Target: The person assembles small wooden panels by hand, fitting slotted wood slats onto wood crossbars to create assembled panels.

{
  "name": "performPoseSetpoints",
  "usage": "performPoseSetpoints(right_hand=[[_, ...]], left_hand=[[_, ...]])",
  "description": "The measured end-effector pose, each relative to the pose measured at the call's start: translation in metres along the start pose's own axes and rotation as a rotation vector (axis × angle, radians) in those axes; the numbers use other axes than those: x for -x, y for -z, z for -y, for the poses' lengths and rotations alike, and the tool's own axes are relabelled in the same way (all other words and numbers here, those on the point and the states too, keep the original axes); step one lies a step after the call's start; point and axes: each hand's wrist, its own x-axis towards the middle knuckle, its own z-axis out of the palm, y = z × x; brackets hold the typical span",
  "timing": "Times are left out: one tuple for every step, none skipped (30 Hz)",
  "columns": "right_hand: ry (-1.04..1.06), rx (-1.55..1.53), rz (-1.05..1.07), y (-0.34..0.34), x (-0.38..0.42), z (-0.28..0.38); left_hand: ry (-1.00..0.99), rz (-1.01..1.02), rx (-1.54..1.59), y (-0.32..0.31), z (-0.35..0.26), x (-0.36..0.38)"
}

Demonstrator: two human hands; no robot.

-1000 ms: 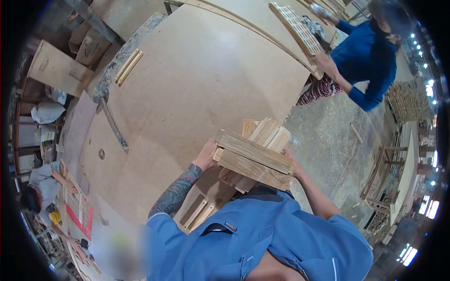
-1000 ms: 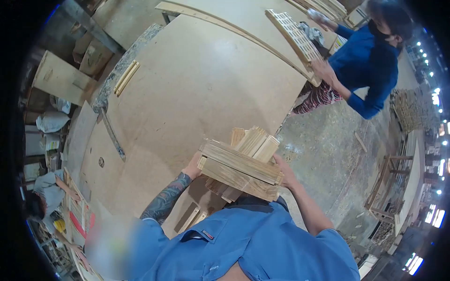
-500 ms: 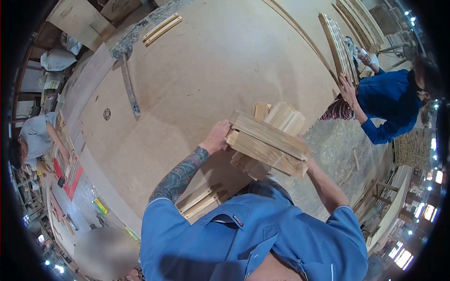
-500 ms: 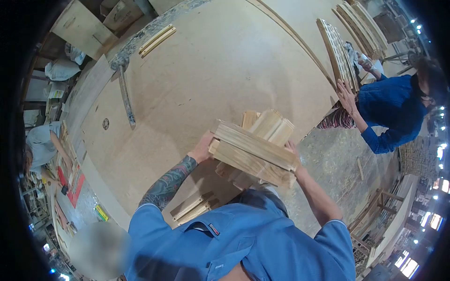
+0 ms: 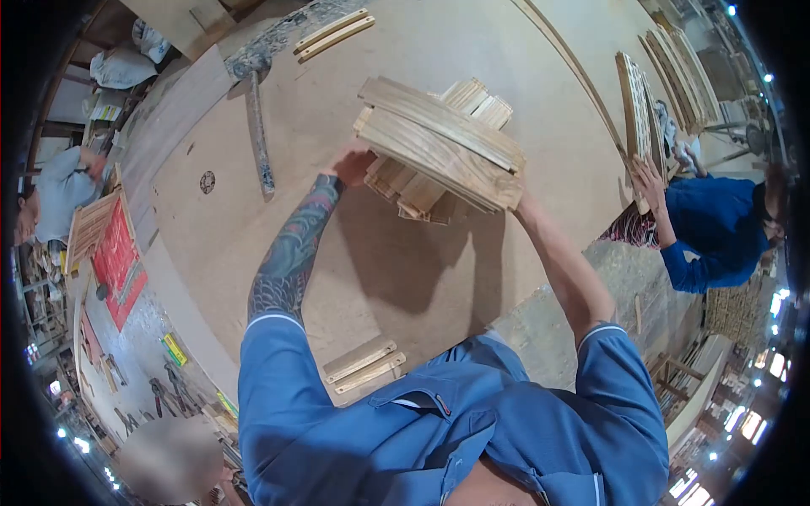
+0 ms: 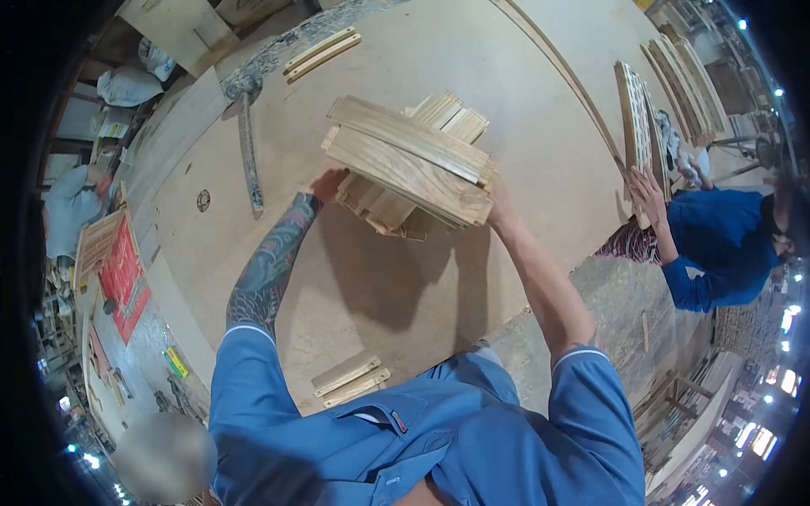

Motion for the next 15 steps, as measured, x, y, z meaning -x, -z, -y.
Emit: performPoseSetpoints(right_hand=[[0.002,-0.007,0.006,-0.005,-0.01,0.002],[0.028,0.029,0.008,-0.006,-0.012,0.005],[0.053,0.066,0.009,-0.008,-0.013,0.013],[0.079,0.103,0.009,-0.01,-0.014,0.017],[0.075,0.099,0.044,-0.009,-0.015,0.022],[0.075,0.099,0.066,-0.006,-0.01,0.03],[0.075,0.098,0.088,-0.003,-0.006,0.039],[0.263,0.509,0.123,0.006,0.001,0.063],[0.446,0.918,0.155,0.015,0.008,0.078],[0.201,0.656,0.082,0.039,0.017,0.064],[0.133,0.613,-0.016,0.054,0.025,0.07],[0.069,0.56,-0.116,0.068,0.033,0.076],[0.176,0.729,-0.242,0.079,0.042,0.118],[0.176,0.72,-0.241,0.078,0.037,0.157],[0.057,0.541,-0.226,0.069,0.029,0.194]], left_hand=[[0.035,0.108,0.09,0.001,0.011,-0.004],[0.067,0.217,0.181,0.001,0.019,-0.007],[0.085,0.265,0.227,-0.003,0.025,-0.008],[0.106,0.313,0.271,-0.009,0.032,-0.011],[0.094,0.24,0.289,-0.018,0.035,-0.01],[0.092,0.2,0.299,-0.018,0.034,-0.007],[0.09,0.16,0.309,-0.016,0.033,-0.005],[0.156,0.149,0.168,0.005,0.024,0.001],[0.223,0.144,0.031,0.019,0.012,0.011],[0.229,-0.334,0.167,0.023,0.002,0.031],[0.348,-0.591,0.256,0.029,-0.012,0.054],[0.43,-0.868,0.359,0.036,-0.026,0.077],[0.64,-0.918,0.426,0.046,-0.047,0.099],[0.748,-1.023,0.632,0.057,-0.086,0.11],[0.859,-1.117,0.841,0.068,-0.135,0.11]])
